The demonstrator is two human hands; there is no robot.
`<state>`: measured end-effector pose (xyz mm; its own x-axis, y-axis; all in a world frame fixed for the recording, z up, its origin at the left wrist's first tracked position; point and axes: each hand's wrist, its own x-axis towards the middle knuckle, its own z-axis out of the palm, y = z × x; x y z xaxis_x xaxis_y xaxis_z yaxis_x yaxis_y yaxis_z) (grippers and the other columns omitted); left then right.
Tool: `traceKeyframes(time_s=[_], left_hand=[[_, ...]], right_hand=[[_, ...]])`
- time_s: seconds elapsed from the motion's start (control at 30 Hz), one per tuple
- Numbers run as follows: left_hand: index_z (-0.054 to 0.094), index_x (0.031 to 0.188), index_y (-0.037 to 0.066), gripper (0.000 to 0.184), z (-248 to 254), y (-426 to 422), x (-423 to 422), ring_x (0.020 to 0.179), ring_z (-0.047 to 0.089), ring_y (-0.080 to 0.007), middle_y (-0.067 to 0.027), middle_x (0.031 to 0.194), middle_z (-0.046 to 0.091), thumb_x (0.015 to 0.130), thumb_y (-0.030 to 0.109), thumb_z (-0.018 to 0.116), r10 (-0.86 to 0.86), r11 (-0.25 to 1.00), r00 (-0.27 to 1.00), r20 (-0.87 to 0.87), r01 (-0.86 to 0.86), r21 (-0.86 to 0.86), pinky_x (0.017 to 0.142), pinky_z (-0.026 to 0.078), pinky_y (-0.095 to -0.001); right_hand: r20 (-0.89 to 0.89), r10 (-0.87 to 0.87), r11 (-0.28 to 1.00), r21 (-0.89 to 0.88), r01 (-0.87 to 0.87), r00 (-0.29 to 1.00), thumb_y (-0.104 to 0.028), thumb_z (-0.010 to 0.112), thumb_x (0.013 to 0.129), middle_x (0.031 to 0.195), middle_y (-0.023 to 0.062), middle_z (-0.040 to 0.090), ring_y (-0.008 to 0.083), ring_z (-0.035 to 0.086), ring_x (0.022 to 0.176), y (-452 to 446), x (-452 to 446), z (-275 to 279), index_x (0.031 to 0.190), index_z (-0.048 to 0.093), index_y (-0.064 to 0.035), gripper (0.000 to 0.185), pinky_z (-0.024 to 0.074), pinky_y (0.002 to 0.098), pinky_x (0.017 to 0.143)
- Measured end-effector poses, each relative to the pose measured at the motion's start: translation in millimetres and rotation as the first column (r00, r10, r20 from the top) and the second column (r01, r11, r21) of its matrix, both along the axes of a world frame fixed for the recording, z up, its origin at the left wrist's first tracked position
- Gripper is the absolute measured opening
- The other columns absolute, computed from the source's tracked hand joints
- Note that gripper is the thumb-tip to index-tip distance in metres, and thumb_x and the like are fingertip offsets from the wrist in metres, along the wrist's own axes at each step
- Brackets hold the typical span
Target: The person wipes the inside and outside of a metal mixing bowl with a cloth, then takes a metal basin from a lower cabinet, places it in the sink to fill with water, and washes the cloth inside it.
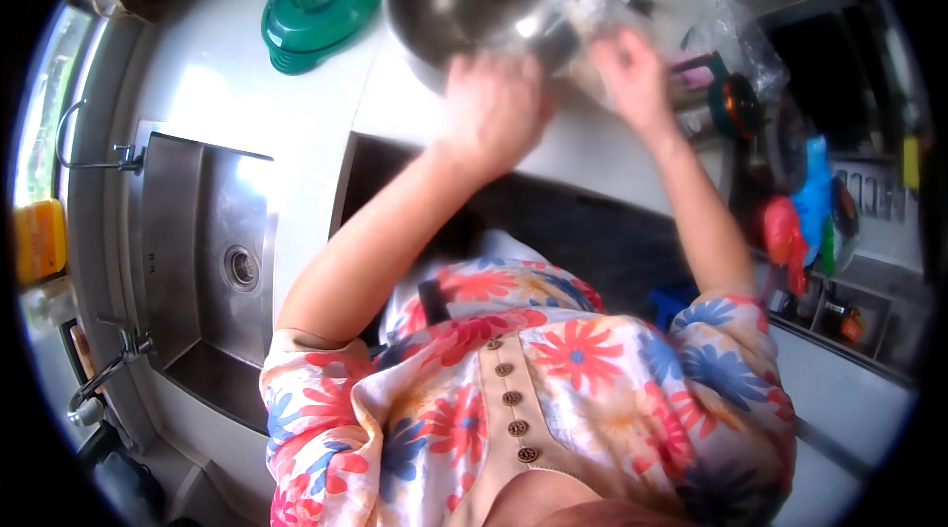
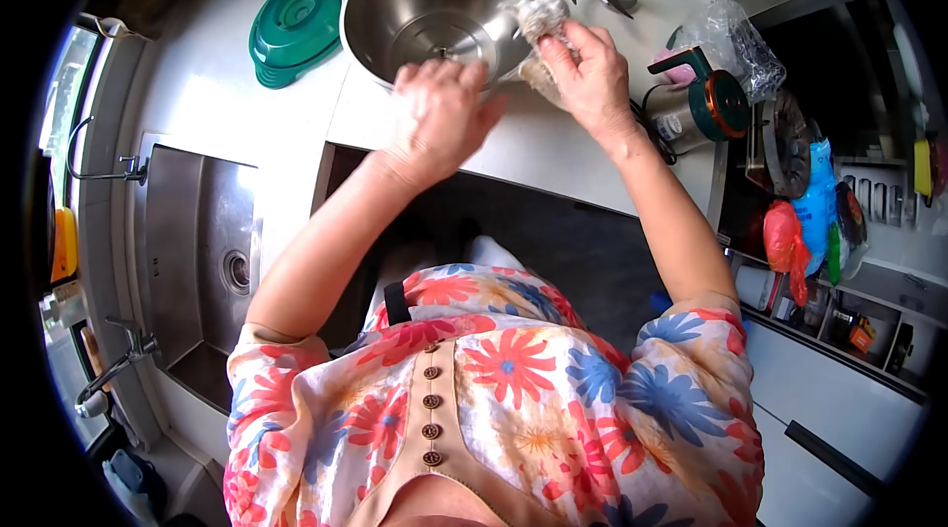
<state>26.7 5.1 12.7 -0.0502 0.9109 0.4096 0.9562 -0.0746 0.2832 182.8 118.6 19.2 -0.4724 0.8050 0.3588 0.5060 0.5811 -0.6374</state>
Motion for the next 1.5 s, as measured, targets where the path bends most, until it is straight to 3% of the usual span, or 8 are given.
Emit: traceKeyframes(time_s=[0.1, 0.33, 0.43, 0.53, 0.87, 1.27, 1.3, 1.5], left_hand=[[0.052, 0.072, 0.010, 0.017, -14.4, -0.4, -3.5, 0.066, 0.055, -0.0188, -0.0027, 0.065, 0.054, 0.071, 0.024, 0.062, -0.050, 0.998, 0.999, -0.008, 0.050, 0.043, 0.062, 0.037, -0.0340], [0.048, 0.065, 0.011, 0.017, -23.9, 3.0, -15.9, 0.060, 0.053, -0.0175, -0.0008, 0.059, 0.050, 0.071, 0.021, 0.061, -0.074, 0.989, 0.996, -0.044, 0.079, 0.125, 0.060, 0.035, -0.0326], [0.047, 0.064, 0.011, 0.017, -27.4, 2.7, -19.4, 0.059, 0.053, -0.0173, -0.0005, 0.059, 0.049, 0.071, 0.019, 0.060, -0.087, 0.991, 0.995, -0.050, 0.091, 0.097, 0.059, 0.035, -0.0324], [0.047, 0.064, 0.012, 0.016, -28.6, 6.5, -20.0, 0.059, 0.052, -0.0168, -0.0002, 0.059, 0.049, 0.071, 0.018, 0.060, -0.093, 0.991, 0.995, -0.047, 0.097, 0.092, 0.058, 0.034, -0.0321], [0.046, 0.060, 0.012, 0.015, -22.0, 3.7, -17.0, 0.056, 0.048, -0.0150, 0.0003, 0.057, 0.044, 0.068, 0.013, 0.058, -0.138, 0.975, 0.989, 0.045, 0.128, 0.184, 0.056, 0.032, -0.0303], [0.045, 0.059, 0.012, 0.017, -18.5, 5.1, -20.9, 0.056, 0.047, -0.0147, 0.0006, 0.057, 0.042, 0.067, 0.014, 0.060, -0.192, 0.966, 0.979, 0.071, 0.176, 0.190, 0.058, 0.032, -0.0294], [0.045, 0.059, 0.012, 0.017, -19.0, 4.0, -21.5, 0.056, 0.047, -0.0147, 0.0006, 0.057, 0.042, 0.067, 0.014, 0.060, -0.186, 0.968, 0.980, 0.070, 0.171, 0.183, 0.058, 0.032, -0.0294], [0.046, 0.060, 0.012, 0.016, -17.4, 3.0, -21.9, 0.056, 0.048, -0.0144, 0.0011, 0.057, 0.042, 0.066, 0.013, 0.061, -0.209, 0.963, 0.975, 0.071, 0.192, 0.186, 0.058, 0.033, -0.0292]], right_hand=[[0.182, 0.129, 0.940, 0.290, -0.179, 0.975, -0.014, 0.061, 0.074, 0.090, 0.0054, 0.061, 0.0243, 0.052, 0.085, -9.9, -6.6, 19.7, 0.094, 0.061, -0.0090, 0.021, 0.0439, 0.0335, 0.074], [0.535, 0.158, 0.775, 0.453, -0.440, 0.830, -0.011, 0.057, 0.072, 0.084, 0.0032, 0.060, 0.0227, 0.053, 0.080, 55.1, -36.4, 30.9, 0.089, 0.062, -0.0103, 0.017, 0.0456, 0.0340, 0.071], [0.568, 0.304, 0.727, 0.380, -0.571, 0.765, -0.014, 0.053, 0.075, 0.083, 0.0032, 0.060, 0.0228, 0.054, 0.081, 60.4, -74.0, 39.6, 0.087, 0.061, -0.0102, 0.015, 0.0463, 0.0344, 0.071], [0.861, 0.225, 0.733, 0.158, -0.661, 0.456, -0.011, 0.050, 0.074, 0.084, 0.0102, 0.062, 0.0273, 0.059, 0.082, 71.3, -108.7, 1.8, 0.081, 0.063, -0.0082, 0.016, 0.0477, 0.0370, 0.070], [0.906, 0.417, 0.763, -0.306, -0.569, 0.072, -0.003, 0.049, 0.070, 0.094, 0.0160, 0.060, 0.0304, 0.058, 0.090, 83.6, -116.2, -60.8, 0.087, 0.062, -0.0029, 0.022, 0.0478, 0.0358, 0.073], [0.869, 0.394, 0.869, -0.248, -0.428, 0.298, 0.000, 0.054, 0.064, 0.086, 0.0177, 0.062, 0.0303, 0.060, 0.084, 94.6, -112.3, -79.7, 0.080, 0.064, -0.0004, 0.018, 0.0494, 0.0374, 0.069], [0.897, 0.410, 0.822, -0.285, -0.493, 0.165, -0.001, 0.054, 0.064, 0.087, 0.0174, 0.062, 0.0303, 0.060, 0.087, 80.1, -113.5, -59.8, 0.081, 0.064, -0.0019, 0.019, 0.0486, 0.0376, 0.071], [0.920, 0.354, 0.859, -0.248, -0.449, 0.169, -0.004, 0.054, 0.065, 0.089, 0.0163, 0.062, 0.0287, 0.059, 0.088, 72.6, -122.9, -34.6, 0.081, 0.064, -0.0040, 0.019, 0.0477, 0.0375, 0.073]])
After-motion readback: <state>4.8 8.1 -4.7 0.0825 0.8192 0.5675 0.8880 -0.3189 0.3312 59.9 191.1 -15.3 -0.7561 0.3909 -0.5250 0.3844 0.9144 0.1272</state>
